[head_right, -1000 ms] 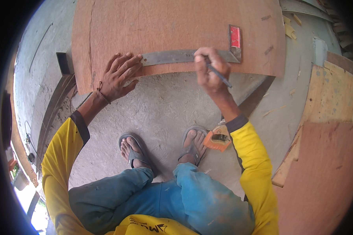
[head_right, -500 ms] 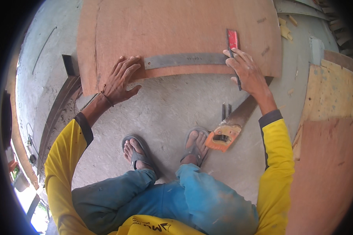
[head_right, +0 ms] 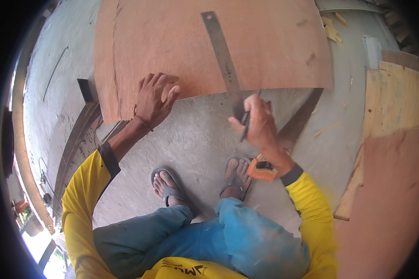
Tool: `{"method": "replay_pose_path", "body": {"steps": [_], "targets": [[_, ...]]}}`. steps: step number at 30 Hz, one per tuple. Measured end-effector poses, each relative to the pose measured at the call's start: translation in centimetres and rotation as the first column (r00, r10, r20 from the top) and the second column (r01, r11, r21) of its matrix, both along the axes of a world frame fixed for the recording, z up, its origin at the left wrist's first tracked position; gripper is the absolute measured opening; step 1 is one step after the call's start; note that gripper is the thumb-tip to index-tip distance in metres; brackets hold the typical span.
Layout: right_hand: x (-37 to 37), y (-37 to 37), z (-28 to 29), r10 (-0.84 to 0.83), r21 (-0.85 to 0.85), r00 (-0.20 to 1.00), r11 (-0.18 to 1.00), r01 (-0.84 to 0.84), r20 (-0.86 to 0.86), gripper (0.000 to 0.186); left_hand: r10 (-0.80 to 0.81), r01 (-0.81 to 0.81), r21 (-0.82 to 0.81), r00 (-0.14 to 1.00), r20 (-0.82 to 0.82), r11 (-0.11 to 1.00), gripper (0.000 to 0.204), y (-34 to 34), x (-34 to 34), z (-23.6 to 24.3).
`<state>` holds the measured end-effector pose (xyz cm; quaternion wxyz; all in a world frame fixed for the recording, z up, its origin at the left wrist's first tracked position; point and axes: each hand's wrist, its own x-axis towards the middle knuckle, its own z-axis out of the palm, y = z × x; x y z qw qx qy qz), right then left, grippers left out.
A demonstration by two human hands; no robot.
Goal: The person is cutting a large piece of plywood using a hand saw. They measure and mark the wood with a ruler and pencil, then proceed to cut along the marked line. The person adjusts the wood and continues cutting until the piece is separated.
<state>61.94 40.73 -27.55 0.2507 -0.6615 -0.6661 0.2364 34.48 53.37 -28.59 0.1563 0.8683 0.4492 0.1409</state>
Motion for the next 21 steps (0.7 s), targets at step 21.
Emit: {"method": "replay_pose_path", "body": {"steps": [21], "targets": [[-5.0, -2.6, -2.6, -0.593, -0.527, 0.193, 0.794, 0.303, -0.782, 0.038, 0.494, -0.046, -0.733, 0.767, 0.409, 0.678, 0.027, 4.0, 6.0, -1.1]]}}
